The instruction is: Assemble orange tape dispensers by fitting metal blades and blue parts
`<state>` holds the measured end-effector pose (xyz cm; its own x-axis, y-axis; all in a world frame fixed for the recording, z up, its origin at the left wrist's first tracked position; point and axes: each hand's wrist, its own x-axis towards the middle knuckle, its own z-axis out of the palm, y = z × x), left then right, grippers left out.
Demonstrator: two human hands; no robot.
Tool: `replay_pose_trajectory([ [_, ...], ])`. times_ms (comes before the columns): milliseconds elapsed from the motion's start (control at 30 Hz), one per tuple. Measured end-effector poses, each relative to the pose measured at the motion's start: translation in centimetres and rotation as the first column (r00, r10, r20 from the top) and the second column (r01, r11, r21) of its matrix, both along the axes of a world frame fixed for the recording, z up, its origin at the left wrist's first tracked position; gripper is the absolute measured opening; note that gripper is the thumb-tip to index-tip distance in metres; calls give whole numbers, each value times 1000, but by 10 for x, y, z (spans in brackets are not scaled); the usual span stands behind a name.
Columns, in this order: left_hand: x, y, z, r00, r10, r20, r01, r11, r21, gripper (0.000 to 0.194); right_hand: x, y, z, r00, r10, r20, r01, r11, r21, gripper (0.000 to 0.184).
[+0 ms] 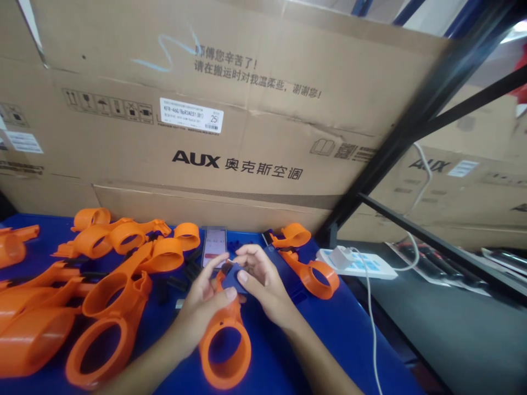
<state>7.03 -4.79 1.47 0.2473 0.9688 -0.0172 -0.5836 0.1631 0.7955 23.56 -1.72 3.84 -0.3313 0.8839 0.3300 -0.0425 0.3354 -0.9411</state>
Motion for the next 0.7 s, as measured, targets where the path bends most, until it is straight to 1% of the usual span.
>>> replay_pose_trajectory([
  [67,1,2,-2,999,37,-16,-37,999,30,56,-1,2,-2,999,-43,0,43,999,18,42],
  [133,2,4,-3,998,52,-44,-50,998,34,50,-2,2,-3,998,-64,14,63,997,46,40],
  [300,3,7,-2,990,110,-90,-108,994,28,47,-4,2,-5,997,-49,52,45,996,72,32],
  [400,3,6,-1,986,125,-107,-124,992,22,46,-3,4,-5,997,-48,64,42,995,89,33],
  [467,2,5,-1,992,102,-76,-106,993,-48,49,2,9,-4,992,-104,68,96,989,109,33],
  [500,1,4,-1,996,77,-40,-81,991,-107,51,7,12,-3,983,-172,70,163,978,128,33],
  [533,0,5,-2,999,42,5,-41,984,-173,53,13,17,-2,961,-263,81,249,956,155,35],
  [567,-2,5,-2,998,9,54,4,973,-232,55,20,22,0,921,-375,101,352,916,195,36],
  [600,-3,6,-2,995,-6,99,33,960,-279,57,28,26,1,861,-484,154,442,863,244,35],
  [633,-5,8,-3,992,-1,130,42,949,-313,57,36,30,3,786,-564,253,490,818,301,33],
  [667,-6,9,-3,989,13,149,38,942,-333,55,44,34,4,686,-615,388,507,787,351,30],
  [700,-7,10,-4,987,31,159,26,939,-343,52,50,36,5,573,-622,534,496,782,378,28],
])
